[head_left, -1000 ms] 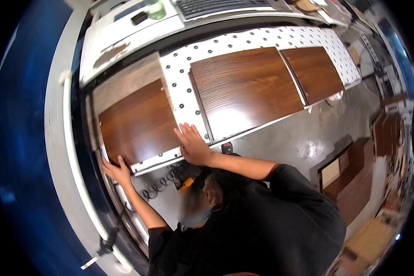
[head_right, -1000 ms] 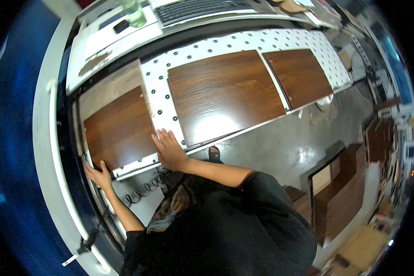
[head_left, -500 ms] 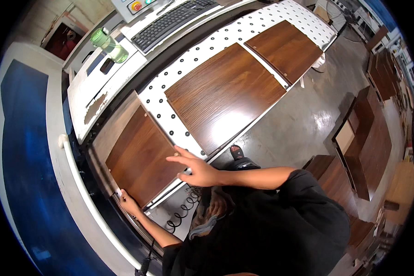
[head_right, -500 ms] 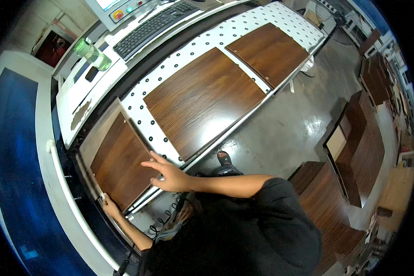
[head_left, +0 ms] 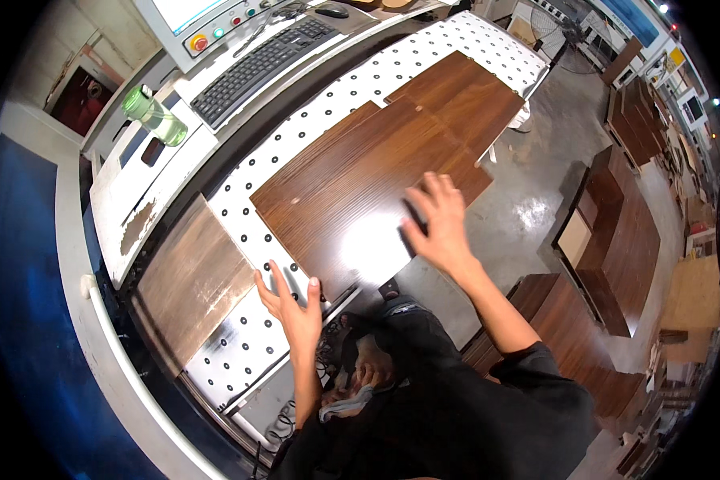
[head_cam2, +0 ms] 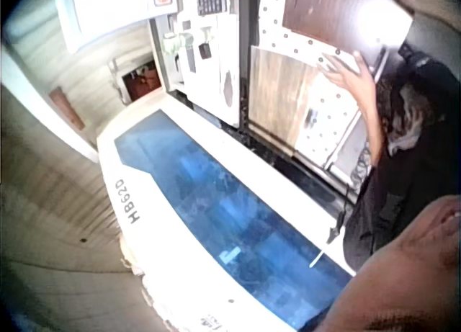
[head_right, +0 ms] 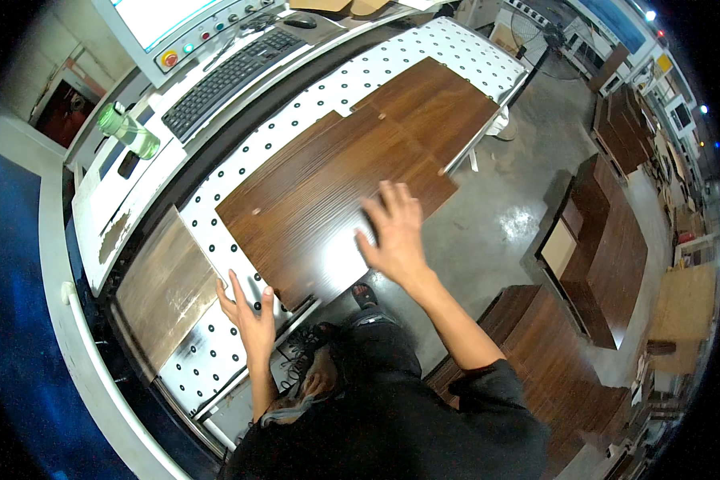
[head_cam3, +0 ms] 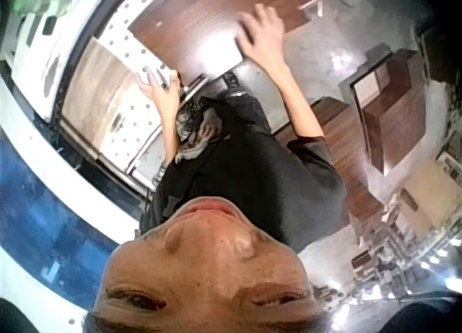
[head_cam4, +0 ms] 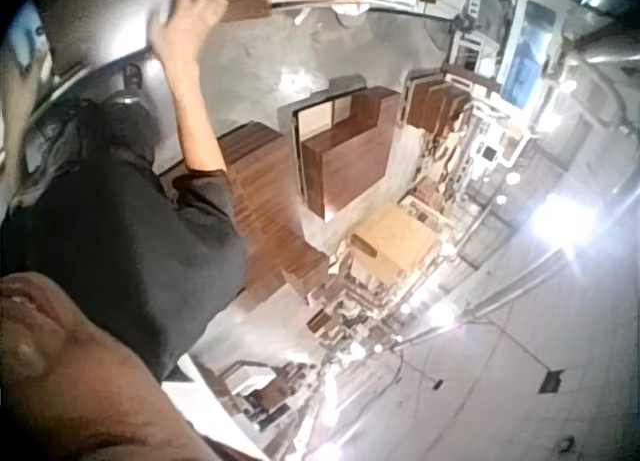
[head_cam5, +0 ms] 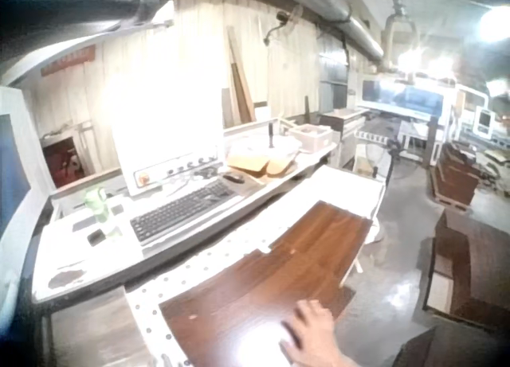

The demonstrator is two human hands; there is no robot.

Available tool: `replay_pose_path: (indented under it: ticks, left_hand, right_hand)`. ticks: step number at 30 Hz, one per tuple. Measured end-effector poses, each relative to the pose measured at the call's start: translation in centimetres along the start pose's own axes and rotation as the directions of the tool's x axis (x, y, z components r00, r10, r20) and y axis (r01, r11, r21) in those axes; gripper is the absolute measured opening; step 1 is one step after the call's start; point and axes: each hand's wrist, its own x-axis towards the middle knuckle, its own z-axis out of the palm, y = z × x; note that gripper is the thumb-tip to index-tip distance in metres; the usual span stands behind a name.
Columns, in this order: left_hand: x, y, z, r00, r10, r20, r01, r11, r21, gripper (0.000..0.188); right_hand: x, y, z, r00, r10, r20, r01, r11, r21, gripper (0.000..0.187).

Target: The person places rectangular wooden panels onto a perforated metal workbench and uses a handheld scanner to scan each panel. The person repeatedly picks up panels, positions them on the table, scans them, and then moves them aside or stacks them. The process is repeated for multiple panels in a continuous workflow.

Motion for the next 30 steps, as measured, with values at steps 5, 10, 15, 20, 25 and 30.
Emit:
replay_pose_path:
  ticks: [5,10,15,20,25,30]
  left_hand:
    - [3.1,-2.9,-1.1,0.995,0.074,-0.063,-0.075,0.997,-0.010,0.073]
    - [1.9,-4.9,-2.0,0.992,-0.040,-0.123,0.042,0.999,0.012,0.064]
    - [0.2,-8.4,-0.7,0.987,-0.078,-0.137,0.081,0.997,0.019,0.063]
    - [-1.2,-11.6,-2.1,0.952,-0.157,-0.261,0.176,0.983,0.052,0.064]
    - [-4.4,-16.3,-6.1,0.855,-0.181,-0.486,0.274,0.954,0.126,0.058]
    - [-4.5,-20.5,-6.3,0.838,-0.148,-0.526,0.290,0.936,0.199,0.059]
  right_hand:
    - [0.4,0.7,3.8,0.961,0.013,0.275,0.040,0.982,-0.186,0.082]
    - [4.1,7.8,4.0,0.985,0.071,0.157,-0.035,0.975,-0.221,0.070]
    - [9.4,15.0,3.4,0.982,0.169,0.083,-0.140,0.950,-0.278,0.060]
    - [11.0,23.3,4.7,0.990,0.093,0.106,-0.045,0.921,-0.387,0.069]
    - [12.0,24.6,4.6,0.990,0.094,0.109,-0.046,0.926,-0.374,0.067]
    - [12.6,24.6,4.8,0.982,0.116,0.152,-0.044,0.910,-0.412,0.066]
